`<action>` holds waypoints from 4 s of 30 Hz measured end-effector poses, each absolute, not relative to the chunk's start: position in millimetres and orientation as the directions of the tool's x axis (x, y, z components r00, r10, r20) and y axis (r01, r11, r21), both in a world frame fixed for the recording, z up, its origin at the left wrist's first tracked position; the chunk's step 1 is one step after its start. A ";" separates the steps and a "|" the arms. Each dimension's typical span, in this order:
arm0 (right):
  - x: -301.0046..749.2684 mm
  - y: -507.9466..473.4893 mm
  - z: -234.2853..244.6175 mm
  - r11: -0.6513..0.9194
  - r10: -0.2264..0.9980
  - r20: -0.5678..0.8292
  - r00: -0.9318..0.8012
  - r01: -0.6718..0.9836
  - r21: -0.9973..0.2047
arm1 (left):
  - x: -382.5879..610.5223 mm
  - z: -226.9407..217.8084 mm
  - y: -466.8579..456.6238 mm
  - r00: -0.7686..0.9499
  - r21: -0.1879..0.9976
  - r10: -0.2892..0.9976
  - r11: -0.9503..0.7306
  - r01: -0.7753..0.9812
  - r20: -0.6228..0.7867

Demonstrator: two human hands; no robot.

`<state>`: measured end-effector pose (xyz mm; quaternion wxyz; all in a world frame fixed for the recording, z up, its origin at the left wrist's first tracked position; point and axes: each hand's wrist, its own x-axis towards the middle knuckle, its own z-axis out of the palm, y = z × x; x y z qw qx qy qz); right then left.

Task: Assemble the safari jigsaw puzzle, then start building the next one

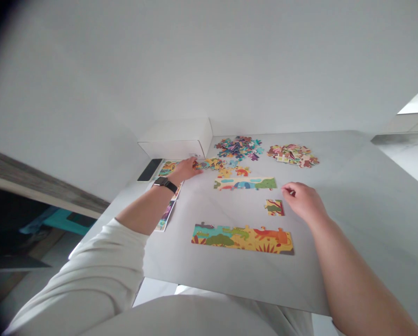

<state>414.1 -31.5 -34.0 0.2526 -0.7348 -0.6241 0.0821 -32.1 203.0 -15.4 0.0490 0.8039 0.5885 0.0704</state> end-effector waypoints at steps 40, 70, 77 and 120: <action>412.2 -33.2 -29.4 -0.058 0.952 0.238 0.192 0.877 -0.477 | -39.5 0.1 251.8 0.131 0.429 0.989 -0.145 0.892 0.063; 394.0 -31.9 -22.8 -0.093 0.956 0.200 0.215 0.868 -0.488 | -30.3 9.8 50.2 0.200 0.993 0.973 -0.100 -0.062 0.111; 395.1 -31.9 -23.8 -0.094 0.958 0.192 0.212 0.867 -0.489 | -41.4 5.1 50.1 0.371 0.999 0.928 0.029 -0.025 -0.018; 398.4 -28.1 -36.2 -0.031 0.954 0.241 0.180 0.856 -0.515 | -42.2 8.0 36.2 0.489 0.636 0.808 -0.193 0.747 -0.329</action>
